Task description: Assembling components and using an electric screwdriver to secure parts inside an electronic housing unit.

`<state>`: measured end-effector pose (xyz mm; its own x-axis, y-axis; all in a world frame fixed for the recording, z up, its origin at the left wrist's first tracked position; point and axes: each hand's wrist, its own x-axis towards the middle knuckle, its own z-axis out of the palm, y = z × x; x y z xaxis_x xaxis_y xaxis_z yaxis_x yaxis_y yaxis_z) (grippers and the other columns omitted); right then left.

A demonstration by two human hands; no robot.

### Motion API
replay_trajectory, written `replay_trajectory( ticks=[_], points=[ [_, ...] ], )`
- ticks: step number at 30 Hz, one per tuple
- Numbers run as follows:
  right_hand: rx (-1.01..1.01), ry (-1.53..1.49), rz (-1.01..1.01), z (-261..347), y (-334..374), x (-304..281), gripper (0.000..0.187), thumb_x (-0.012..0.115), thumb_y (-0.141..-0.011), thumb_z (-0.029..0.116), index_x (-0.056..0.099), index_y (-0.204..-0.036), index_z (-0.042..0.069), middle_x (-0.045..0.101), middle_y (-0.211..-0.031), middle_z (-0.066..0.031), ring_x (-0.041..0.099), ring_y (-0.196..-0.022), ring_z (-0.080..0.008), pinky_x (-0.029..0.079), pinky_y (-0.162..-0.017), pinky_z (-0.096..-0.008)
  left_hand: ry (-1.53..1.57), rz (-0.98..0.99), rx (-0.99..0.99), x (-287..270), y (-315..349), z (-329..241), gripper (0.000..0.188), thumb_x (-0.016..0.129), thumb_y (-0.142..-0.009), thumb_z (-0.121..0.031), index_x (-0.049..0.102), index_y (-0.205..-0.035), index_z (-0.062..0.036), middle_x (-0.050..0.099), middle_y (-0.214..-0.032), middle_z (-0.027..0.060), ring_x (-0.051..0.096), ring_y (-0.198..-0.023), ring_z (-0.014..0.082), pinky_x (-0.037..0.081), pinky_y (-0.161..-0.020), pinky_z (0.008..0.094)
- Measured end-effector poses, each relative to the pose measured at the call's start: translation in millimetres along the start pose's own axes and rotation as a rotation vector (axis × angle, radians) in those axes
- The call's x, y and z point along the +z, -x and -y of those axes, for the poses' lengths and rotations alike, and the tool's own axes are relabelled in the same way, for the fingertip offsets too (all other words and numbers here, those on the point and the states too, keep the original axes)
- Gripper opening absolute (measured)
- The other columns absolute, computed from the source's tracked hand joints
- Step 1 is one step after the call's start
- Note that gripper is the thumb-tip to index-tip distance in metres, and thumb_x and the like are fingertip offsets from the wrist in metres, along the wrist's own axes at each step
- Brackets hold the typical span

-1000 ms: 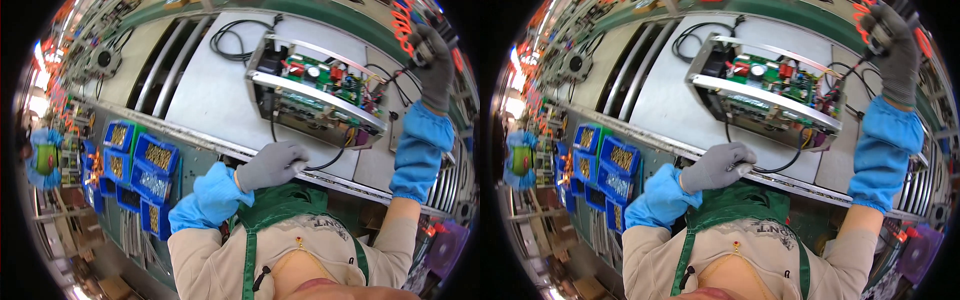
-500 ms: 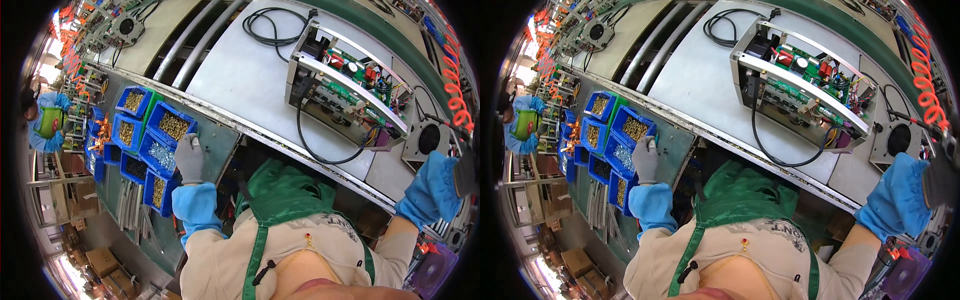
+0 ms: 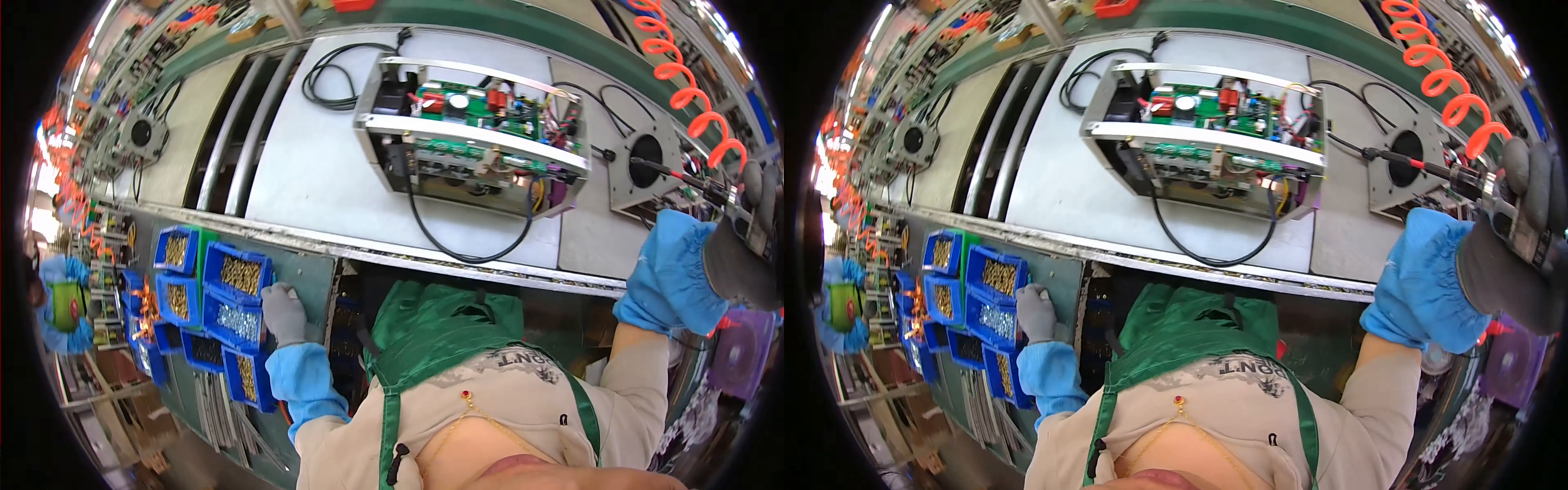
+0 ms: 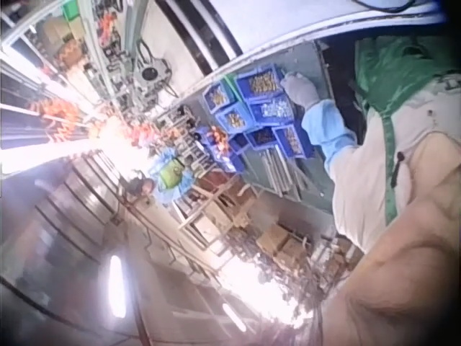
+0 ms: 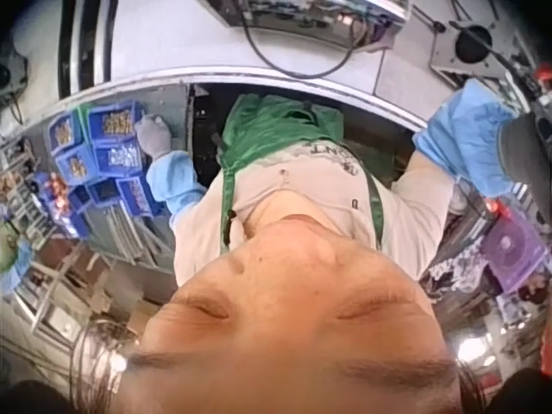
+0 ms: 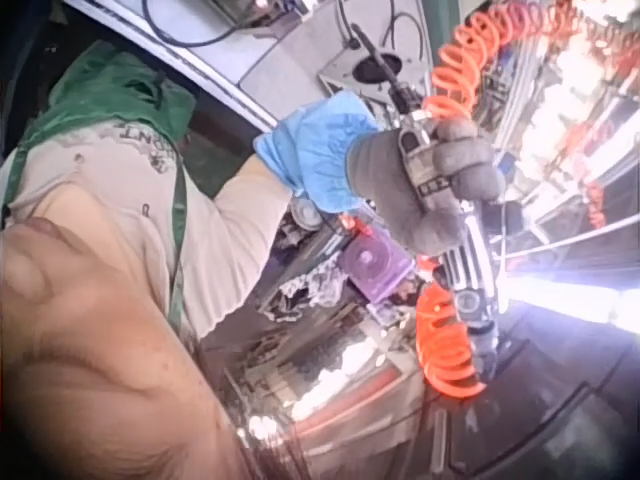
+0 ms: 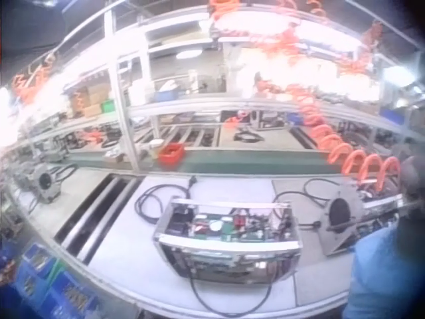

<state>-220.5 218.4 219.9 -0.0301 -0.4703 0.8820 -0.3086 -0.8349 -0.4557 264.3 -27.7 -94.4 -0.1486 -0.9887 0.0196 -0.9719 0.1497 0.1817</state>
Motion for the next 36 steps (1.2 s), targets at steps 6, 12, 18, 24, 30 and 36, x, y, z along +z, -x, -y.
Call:
replay_trajectory(
  ticks=[6,12,18,24,30,36],
  points=[
    [-0.048,-0.093,-0.144,16.7,13.0,5.7,0.043,0.057,-0.085,0.019,0.045,-0.125,0.010,0.036,-0.066,-0.0011,0.043,-0.058,-0.0164,0.039,-0.057,-0.0364,0.592,-0.196,0.092,-24.8,-12.2,-44.7,0.010,0.058,-0.089,-0.010,0.061,-0.096,-0.0026,0.063,-0.088,0.0102,0.060,-0.073,0.0198,0.049,-0.068,0.0317],
    [-0.048,-0.152,-0.047,-3.7,29.4,13.8,0.043,0.069,-0.081,0.033,0.062,-0.114,0.006,0.051,-0.077,0.0067,0.053,-0.066,-0.0069,0.040,-0.061,-0.0238,1.543,0.738,0.384,-74.1,6.0,-240.4,0.014,0.056,-0.091,-0.010,0.059,-0.102,-0.0023,0.058,-0.088,0.0062,0.047,-0.066,0.0076,0.038,-0.056,0.0192],
    [0.008,-0.450,-0.187,-24.1,34.2,49.6,0.059,0.066,-0.078,0.018,0.046,-0.130,0.001,0.043,-0.067,0.0085,0.046,-0.054,-0.0020,0.035,-0.058,-0.0215,1.898,1.299,0.314,-70.0,38.7,-323.7,0.038,0.062,-0.091,-0.040,0.055,-0.101,-0.0041,0.050,-0.075,0.0029,0.038,-0.057,0.0074,0.033,-0.052,0.0206],
    [0.118,-0.335,-0.148,-25.8,42.5,47.3,0.017,0.051,-0.089,0.025,0.054,-0.098,0.011,0.038,-0.072,0.0047,0.042,-0.059,-0.0081,0.036,-0.062,-0.0304,1.941,1.257,0.283,-74.2,50.9,-334.7,0.036,0.062,-0.092,-0.038,0.056,-0.101,-0.0043,0.051,-0.076,0.0042,0.040,-0.056,0.0073,0.034,-0.051,0.0203],
    [-0.029,-0.432,-0.194,-35.1,48.5,50.8,0.062,0.050,-0.088,0.024,0.030,-0.142,0.003,0.036,-0.075,0.0024,0.041,-0.061,-0.0099,0.036,-0.063,-0.0315,1.993,1.092,0.299,-72.0,57.3,-341.5,0.038,0.063,-0.091,-0.038,0.055,-0.102,-0.0024,0.055,-0.079,0.0057,0.043,-0.056,0.0054,0.037,-0.050,0.0166],
    [-0.017,-0.393,-0.336,-30.5,55.8,50.3,0.061,0.050,-0.087,0.025,0.031,-0.140,0.002,0.036,-0.075,0.0011,0.040,-0.061,-0.0114,0.038,-0.064,-0.0342,1.999,1.134,0.194,-68.0,57.8,-345.8,0.041,0.065,-0.089,-0.041,0.055,-0.100,-0.0019,0.057,-0.077,0.0050,0.045,-0.055,0.0051,0.038,-0.050,0.0167]
  ],
)
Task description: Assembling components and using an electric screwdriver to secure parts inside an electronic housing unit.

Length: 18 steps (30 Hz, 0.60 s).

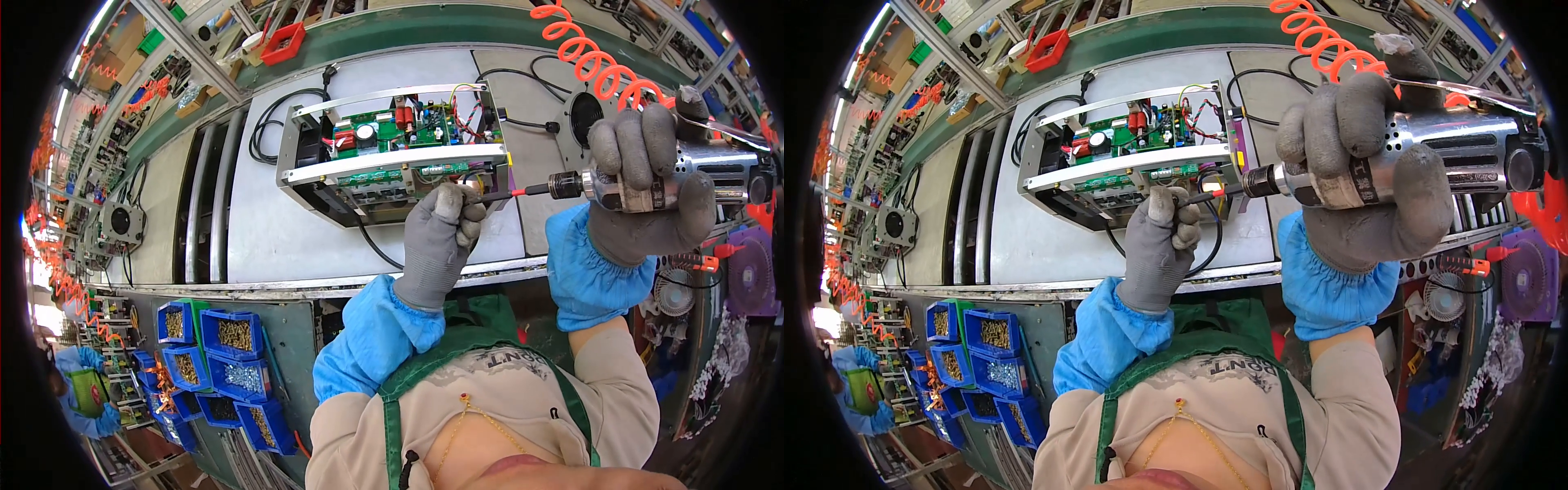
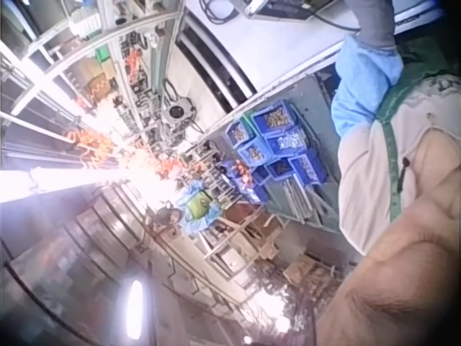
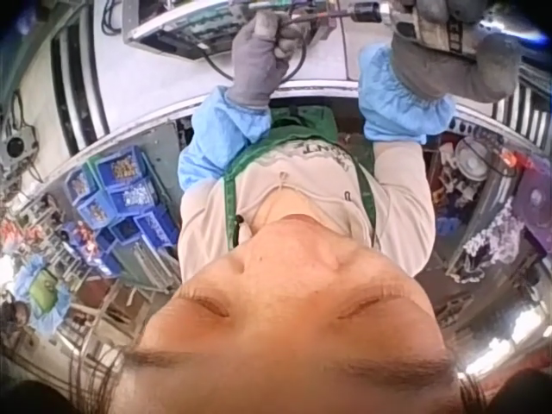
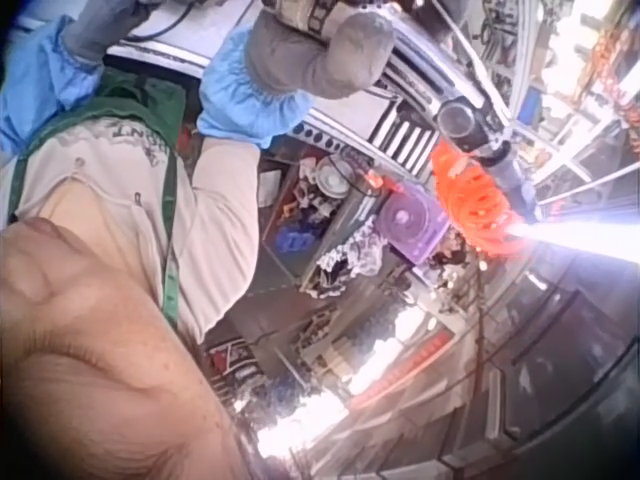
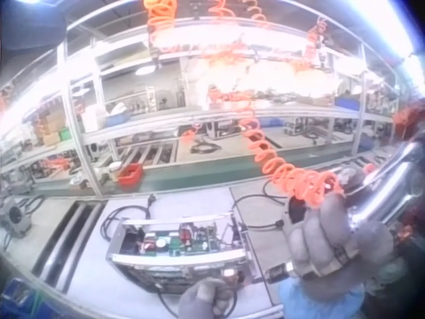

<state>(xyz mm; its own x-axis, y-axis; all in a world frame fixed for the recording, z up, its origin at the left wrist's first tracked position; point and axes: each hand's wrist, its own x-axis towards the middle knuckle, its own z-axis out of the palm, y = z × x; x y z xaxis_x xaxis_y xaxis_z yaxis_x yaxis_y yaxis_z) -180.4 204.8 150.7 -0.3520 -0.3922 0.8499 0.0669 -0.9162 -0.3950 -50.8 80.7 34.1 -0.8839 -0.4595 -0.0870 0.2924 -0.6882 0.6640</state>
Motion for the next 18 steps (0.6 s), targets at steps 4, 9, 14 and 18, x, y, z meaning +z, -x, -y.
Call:
replay_trajectory(
  ticks=[4,9,14,18],
  points=[
    [-0.009,-0.008,-0.061,-3.6,3.2,1.3,0.061,0.050,-0.087,0.025,0.031,-0.140,0.001,0.035,-0.075,0.0011,0.039,-0.061,-0.0117,0.038,-0.064,-0.0347,0.018,0.038,0.033,-0.9,0.0,3.0,0.038,0.061,-0.094,-0.038,0.058,-0.099,-0.0005,0.060,-0.076,0.0064,0.048,-0.057,0.0062,0.037,-0.049,0.0165],
    [0.016,0.031,-0.052,-0.2,5.5,-3.1,0.058,0.050,-0.087,0.023,0.034,-0.139,0.003,0.034,-0.073,0.0016,0.038,-0.060,-0.0114,0.035,-0.062,-0.0333,-0.008,0.013,-0.015,-0.1,-1.4,4.5,0.040,0.060,-0.093,-0.041,0.058,-0.097,-0.0016,0.060,-0.074,0.0053,0.049,-0.056,0.0059,0.037,-0.048,0.0165],
    [0.022,0.049,0.037,2.5,3.0,-3.2,0.059,0.051,-0.085,0.021,0.033,-0.138,0.003,0.035,-0.072,0.0013,0.037,-0.057,-0.0115,0.035,-0.060,-0.0332,0.016,-0.006,-0.051,-4.0,-3.3,8.5,0.041,0.060,-0.092,-0.043,0.058,-0.095,-0.0025,0.061,-0.072,0.0051,0.053,-0.055,0.0058,0.040,-0.047,0.0167],
    [0.021,0.072,0.070,5.7,4.2,-1.2,0.057,0.051,-0.084,0.020,0.035,-0.137,0.003,0.036,-0.073,0.0011,0.038,-0.058,-0.0117,0.035,-0.059,-0.0338,-0.115,0.000,-0.015,0.6,-2.6,7.1,0.041,0.059,-0.093,-0.045,0.058,-0.094,-0.0041,0.062,-0.074,0.0052,0.051,-0.053,0.0062,0.040,-0.047,0.0175]
  ],
)
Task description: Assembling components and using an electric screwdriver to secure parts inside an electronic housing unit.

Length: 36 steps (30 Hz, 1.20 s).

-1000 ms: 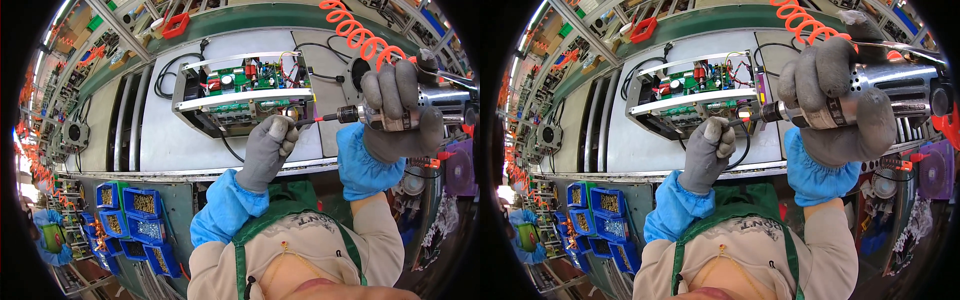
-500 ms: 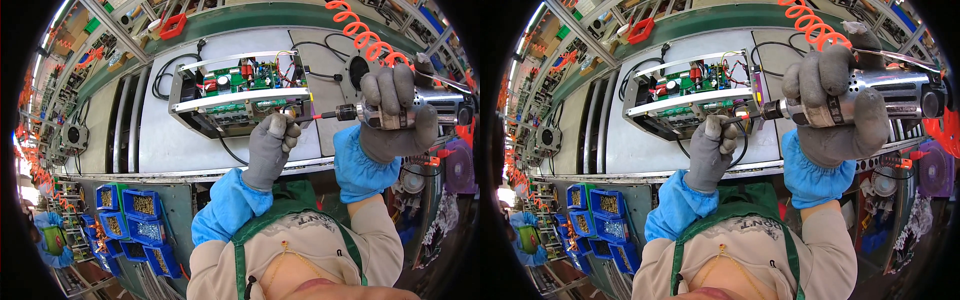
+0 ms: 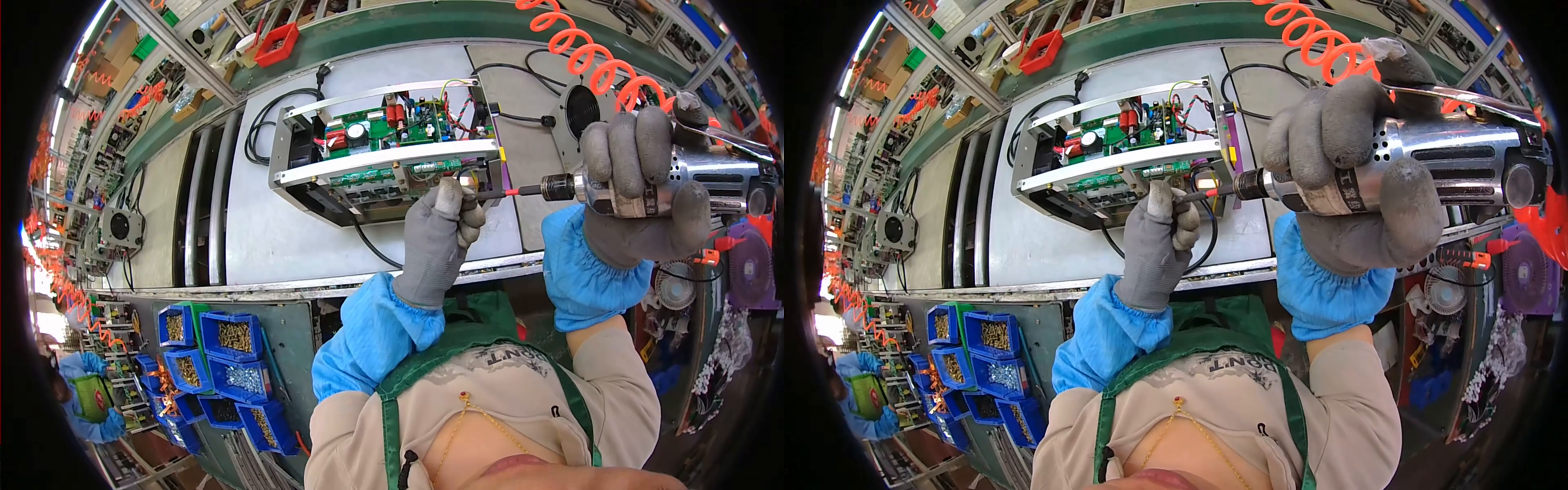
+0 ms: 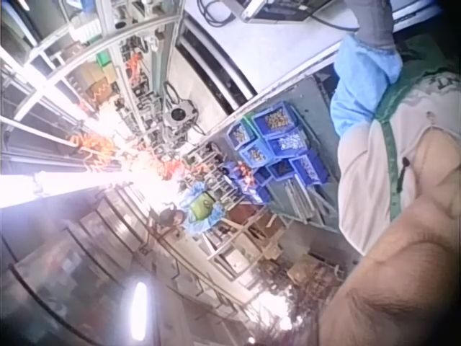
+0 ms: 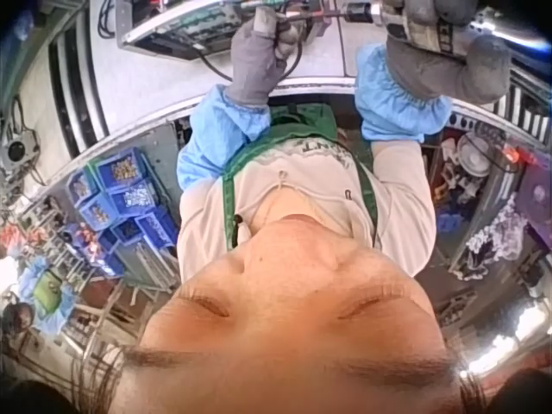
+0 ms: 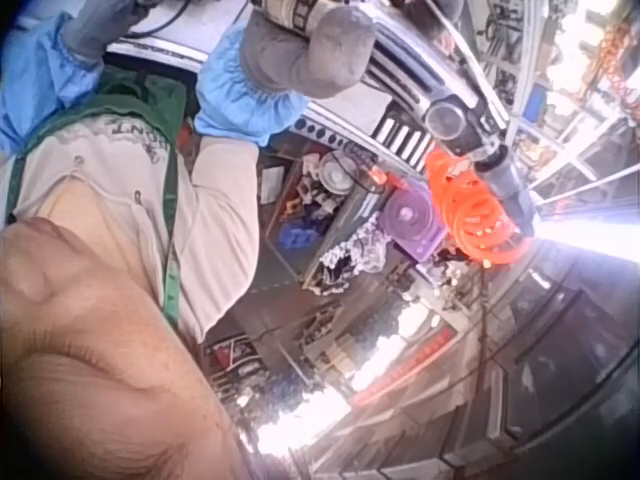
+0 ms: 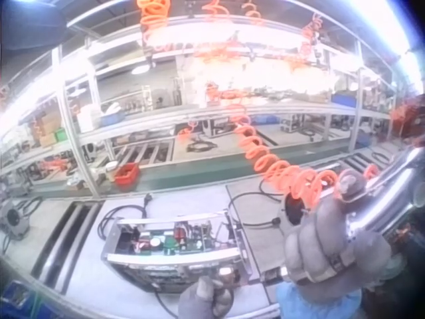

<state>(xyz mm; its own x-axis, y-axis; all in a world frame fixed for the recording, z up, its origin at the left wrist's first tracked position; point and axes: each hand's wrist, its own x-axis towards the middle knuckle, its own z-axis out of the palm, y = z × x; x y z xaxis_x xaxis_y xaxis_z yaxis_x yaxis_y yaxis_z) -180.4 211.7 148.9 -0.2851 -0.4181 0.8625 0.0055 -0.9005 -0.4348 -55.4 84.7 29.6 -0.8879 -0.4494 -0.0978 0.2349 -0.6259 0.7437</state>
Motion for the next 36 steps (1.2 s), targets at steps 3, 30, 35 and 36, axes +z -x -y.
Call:
replay_trajectory(
  ticks=[3,30,35,36],
  points=[
    [-0.002,0.002,-0.034,-7.1,1.1,5.6,0.058,0.050,-0.084,0.019,0.035,-0.137,0.003,0.037,-0.073,0.0014,0.038,-0.059,-0.0120,0.035,-0.059,-0.0339,-0.138,0.017,0.058,-7.6,1.1,-6.1,0.038,0.057,-0.094,-0.042,0.059,-0.096,-0.0045,0.064,-0.080,0.0067,0.052,-0.057,0.0066,0.040,-0.050,0.0177],
    [-0.078,-0.016,-0.289,38.4,25.1,-23.7,0.058,0.064,-0.078,0.030,0.048,-0.130,0.009,0.034,-0.070,0.0074,0.036,-0.061,-0.0067,0.029,-0.061,-0.0281,0.406,-0.043,-0.448,-56.7,-21.6,49.8,0.029,0.053,-0.097,-0.028,0.053,-0.117,-0.0061,0.058,-0.091,0.0046,0.052,-0.074,0.0149,0.046,-0.068,0.0300],
    [-0.055,0.060,-0.206,47.5,26.2,-27.3,0.058,0.066,-0.079,0.033,0.049,-0.128,0.007,0.035,-0.070,0.0077,0.038,-0.061,-0.0058,0.031,-0.062,-0.0272,0.455,0.077,-0.347,-67.9,-11.6,61.0,0.025,0.054,-0.097,-0.018,0.051,-0.117,-0.0051,0.055,-0.094,0.0039,0.053,-0.077,0.0147,0.047,-0.071,0.0307],
    [-0.058,0.087,-0.172,48.0,26.3,-27.9,0.057,0.067,-0.079,0.033,0.049,-0.127,0.007,0.036,-0.070,0.0076,0.039,-0.061,-0.0057,0.031,-0.062,-0.0266,0.455,0.079,-0.347,-64.5,-9.9,57.5,0.025,0.054,-0.097,-0.018,0.051,-0.117,-0.0051,0.055,-0.094,0.0039,0.053,-0.077,0.0147,0.047,-0.071,0.0307]
  ],
)
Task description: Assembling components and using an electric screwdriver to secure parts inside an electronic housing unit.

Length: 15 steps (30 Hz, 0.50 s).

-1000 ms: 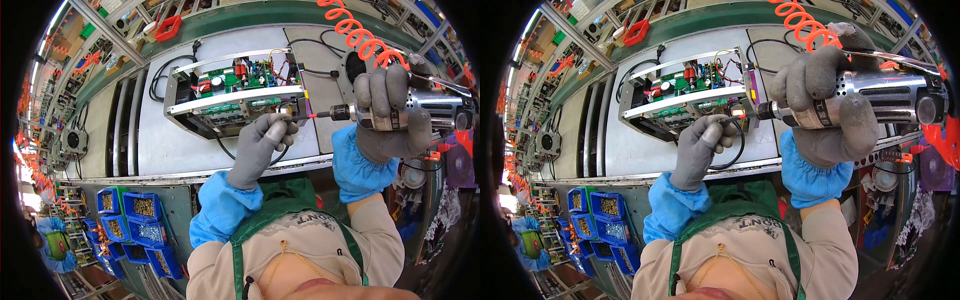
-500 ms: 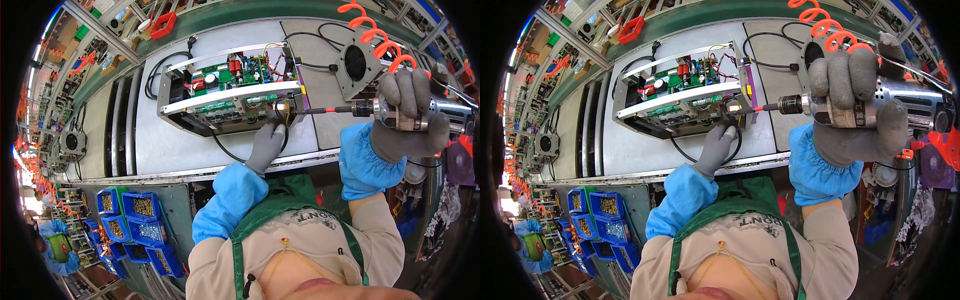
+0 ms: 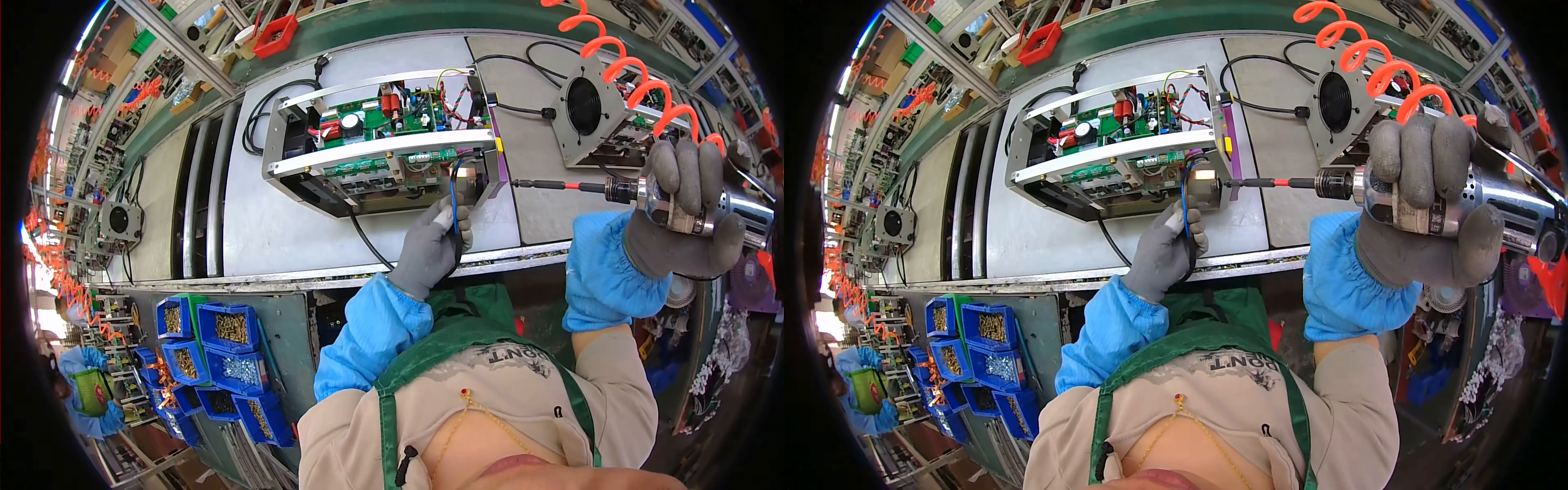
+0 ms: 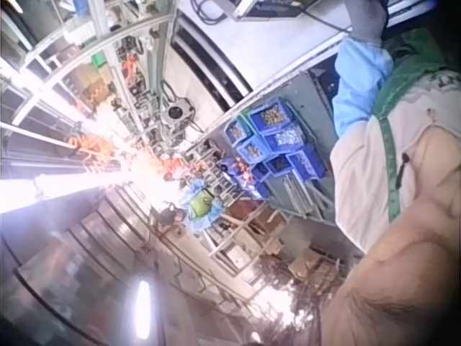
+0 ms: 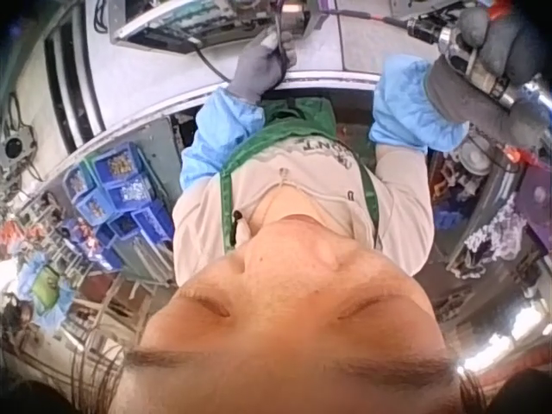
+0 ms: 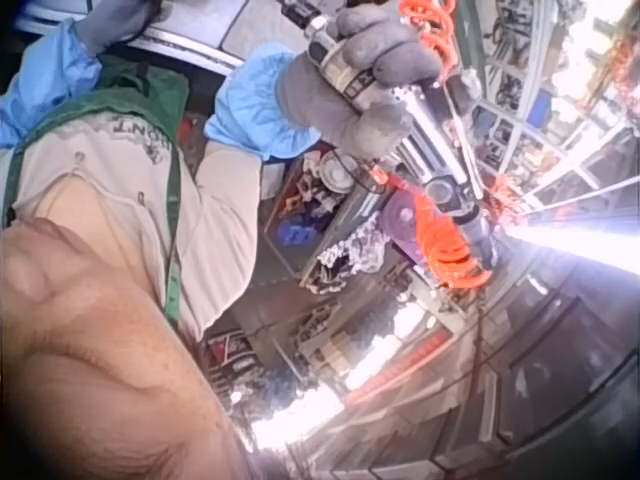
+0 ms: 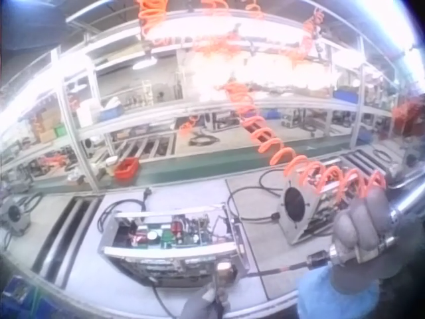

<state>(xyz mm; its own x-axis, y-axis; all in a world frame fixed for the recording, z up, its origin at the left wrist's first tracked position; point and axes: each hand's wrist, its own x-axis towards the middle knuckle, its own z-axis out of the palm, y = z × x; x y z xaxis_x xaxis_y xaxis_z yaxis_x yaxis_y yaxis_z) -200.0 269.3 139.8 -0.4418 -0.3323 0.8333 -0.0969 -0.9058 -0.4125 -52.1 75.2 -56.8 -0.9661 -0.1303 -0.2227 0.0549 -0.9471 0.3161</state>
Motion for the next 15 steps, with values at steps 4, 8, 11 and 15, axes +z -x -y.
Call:
replay_trajectory(
  ticks=[4,8,11,15],
  points=[
    [-0.024,0.072,0.018,2.1,2.8,4.3,0.056,0.067,-0.079,0.032,0.049,-0.126,0.008,0.036,-0.067,0.0080,0.040,-0.060,-0.0055,0.032,-0.061,-0.0259,-0.581,-0.199,0.266,13.7,14.9,-3.9,0.023,0.051,-0.097,-0.012,0.051,-0.117,-0.0011,0.060,-0.098,0.0070,0.057,-0.083,0.0146,0.049,-0.077,0.0316],
    [-0.041,0.122,0.063,4.6,0.1,10.5,0.055,0.067,-0.079,0.031,0.049,-0.127,0.010,0.035,-0.064,0.0086,0.041,-0.058,-0.0052,0.032,-0.059,-0.0255,-1.023,-0.314,0.581,16.2,17.9,2.8,0.022,0.047,-0.097,-0.011,0.053,-0.114,0.0006,0.063,-0.100,0.0105,0.061,-0.089,0.0170,0.049,-0.086,0.0308],
    [-0.047,0.101,0.092,5.1,0.2,12.2,0.057,0.069,-0.080,0.028,0.047,-0.129,0.010,0.037,-0.064,0.0092,0.041,-0.055,-0.0048,0.032,-0.057,-0.0253,-1.253,-0.280,0.880,13.4,21.4,7.8,0.021,0.049,-0.096,-0.013,0.053,-0.112,0.0005,0.063,-0.102,0.0111,0.061,-0.090,0.0170,0.048,-0.086,0.0309],
    [-0.047,0.132,0.046,8.6,2.9,12.8,0.058,0.070,-0.080,0.025,0.046,-0.131,0.010,0.039,-0.064,0.0093,0.042,-0.054,-0.0043,0.033,-0.057,-0.0245,-1.285,-0.305,1.180,14.9,18.7,6.6,0.016,0.054,-0.094,-0.014,0.057,-0.103,-0.0010,0.061,-0.098,0.0124,0.059,-0.085,0.0206,0.048,-0.077,0.0325]
  ],
)
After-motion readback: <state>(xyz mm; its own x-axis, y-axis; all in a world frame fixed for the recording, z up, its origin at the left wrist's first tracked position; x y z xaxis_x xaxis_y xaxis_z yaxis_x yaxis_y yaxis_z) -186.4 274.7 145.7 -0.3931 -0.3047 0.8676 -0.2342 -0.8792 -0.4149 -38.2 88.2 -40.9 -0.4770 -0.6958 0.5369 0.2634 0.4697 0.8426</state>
